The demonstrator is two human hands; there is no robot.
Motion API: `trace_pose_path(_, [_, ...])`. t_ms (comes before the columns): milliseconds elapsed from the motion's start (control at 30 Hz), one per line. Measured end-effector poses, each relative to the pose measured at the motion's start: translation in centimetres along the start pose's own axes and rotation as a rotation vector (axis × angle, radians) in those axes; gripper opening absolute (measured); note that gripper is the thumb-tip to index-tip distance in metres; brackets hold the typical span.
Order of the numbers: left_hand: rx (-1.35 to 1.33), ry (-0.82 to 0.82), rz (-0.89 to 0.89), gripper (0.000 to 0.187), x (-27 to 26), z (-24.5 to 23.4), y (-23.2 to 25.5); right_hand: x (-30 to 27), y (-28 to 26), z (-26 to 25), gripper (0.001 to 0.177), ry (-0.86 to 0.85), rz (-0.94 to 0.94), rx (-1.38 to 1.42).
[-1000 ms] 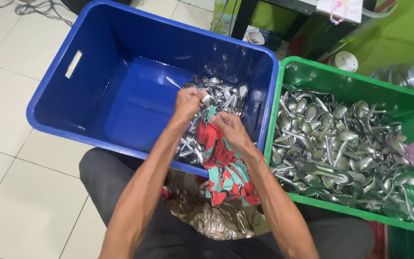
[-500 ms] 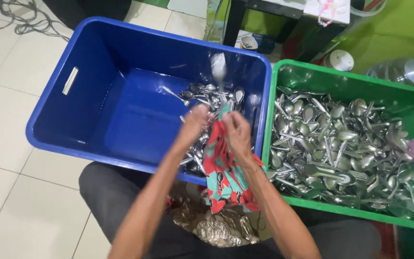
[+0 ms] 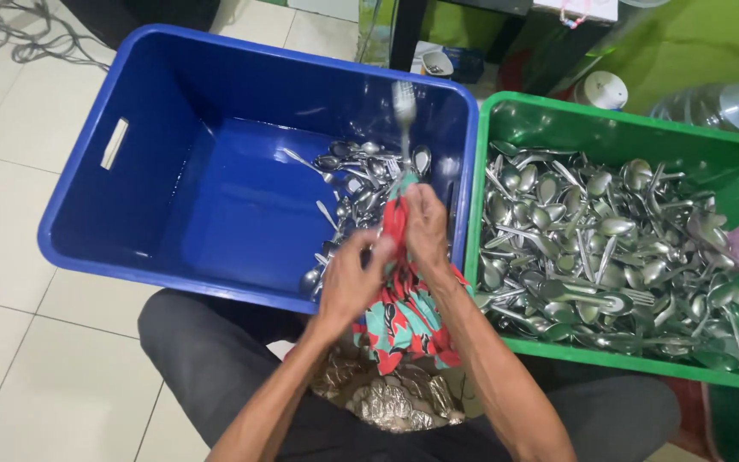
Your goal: Wiping spoons and forks with a cloth and moving them between bins.
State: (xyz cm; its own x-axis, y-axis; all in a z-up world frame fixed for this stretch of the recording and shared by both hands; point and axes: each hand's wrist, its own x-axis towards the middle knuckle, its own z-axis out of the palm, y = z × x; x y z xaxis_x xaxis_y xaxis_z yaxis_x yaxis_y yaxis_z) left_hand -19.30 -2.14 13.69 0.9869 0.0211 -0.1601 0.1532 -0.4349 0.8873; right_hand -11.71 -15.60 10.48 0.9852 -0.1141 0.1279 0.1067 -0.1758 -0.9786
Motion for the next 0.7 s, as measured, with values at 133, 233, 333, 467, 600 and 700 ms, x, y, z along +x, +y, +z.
trace_pose_path(133, [-0.206, 0.178, 0.078, 0.052, 6.7, 0.7, -2.1, -0.5, 2.0, 1.1, 0.026, -0.203, -0.064, -0.027])
trace_pose_path(233, [-0.368, 0.232, 0.101, 0.039, 9.6, 1.2, -2.1, -1.0, 2.1, 0.9, 0.025, -0.311, -0.121, -0.124])
trace_pose_path(333, [-0.555, 0.288, 0.147, 0.035, 10.9, -0.5, -2.9, -1.2, 1.9, 0.6, 0.028, -0.396, -0.055, -0.117])
trace_pose_path(467, [-0.280, 0.304, 0.191, 0.035, 8.5, -4.0, -3.6, -0.7, 1.3, 0.1, 0.020, -0.274, -0.275, -0.327])
trace_pose_path(600, [-0.170, 0.028, 0.174, 0.031, 4.9, -3.9, -3.5, 0.9, -0.2, 0.9, 0.019, 0.121, -0.603, -0.393])
trace_pose_path(700, [-0.082, -0.019, 0.217, 0.030, 3.1, -3.0, -3.1, 0.1, 0.6, 2.2, 0.016, 0.031, -0.872, -0.700])
